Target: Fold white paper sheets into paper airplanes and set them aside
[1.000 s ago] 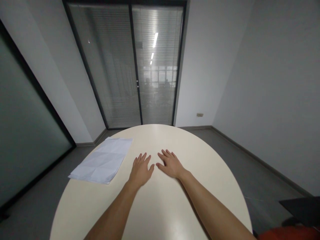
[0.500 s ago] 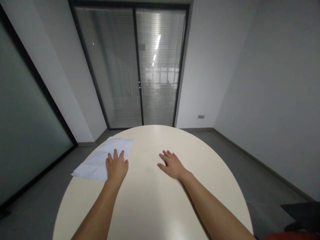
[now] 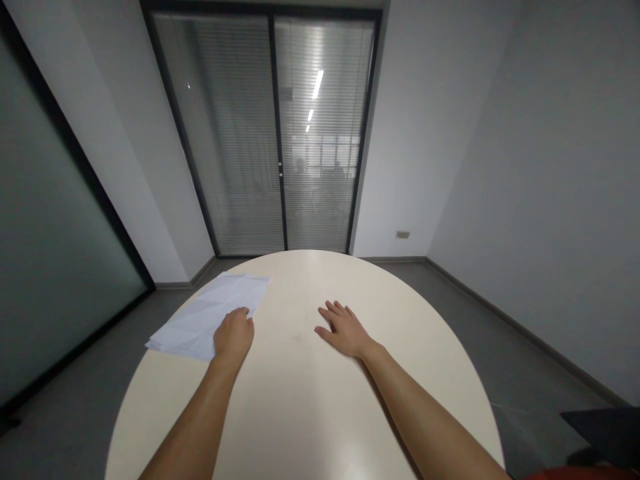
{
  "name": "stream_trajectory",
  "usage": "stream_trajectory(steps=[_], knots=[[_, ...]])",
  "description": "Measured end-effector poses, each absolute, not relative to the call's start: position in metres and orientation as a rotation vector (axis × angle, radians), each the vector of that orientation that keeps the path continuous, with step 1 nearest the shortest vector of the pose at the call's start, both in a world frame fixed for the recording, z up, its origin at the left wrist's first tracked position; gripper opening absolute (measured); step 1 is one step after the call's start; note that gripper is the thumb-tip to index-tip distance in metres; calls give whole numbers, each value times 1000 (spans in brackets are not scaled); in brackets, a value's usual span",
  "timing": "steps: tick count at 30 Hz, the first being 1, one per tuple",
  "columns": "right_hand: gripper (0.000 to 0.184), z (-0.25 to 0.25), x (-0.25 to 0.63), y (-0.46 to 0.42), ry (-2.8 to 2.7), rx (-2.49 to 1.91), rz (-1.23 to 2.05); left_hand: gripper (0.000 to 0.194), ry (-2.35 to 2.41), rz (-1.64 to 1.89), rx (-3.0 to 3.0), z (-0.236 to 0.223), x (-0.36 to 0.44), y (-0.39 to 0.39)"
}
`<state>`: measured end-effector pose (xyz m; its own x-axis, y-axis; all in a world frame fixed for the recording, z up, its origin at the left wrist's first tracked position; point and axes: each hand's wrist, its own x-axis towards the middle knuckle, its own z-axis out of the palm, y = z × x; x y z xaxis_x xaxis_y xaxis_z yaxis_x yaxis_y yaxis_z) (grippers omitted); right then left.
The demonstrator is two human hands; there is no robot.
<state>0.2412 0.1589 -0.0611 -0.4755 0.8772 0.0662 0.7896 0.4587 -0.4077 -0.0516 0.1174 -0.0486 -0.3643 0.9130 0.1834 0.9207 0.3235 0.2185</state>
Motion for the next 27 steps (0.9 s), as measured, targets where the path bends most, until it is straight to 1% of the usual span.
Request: stream_trajectory(steps=[17, 23, 27], knots=[[69, -67, 243, 162, -2449, -1409, 445, 39, -2629, -398, -1661, -39, -48, 116], [66, -66, 243, 159, -2428, -1396, 452, 42, -2485, -381, -1656, -33, -38, 113], [57, -67, 242, 160, -2355, -1380, 449, 40, -2357, -403, -1723, -24, -19, 108]])
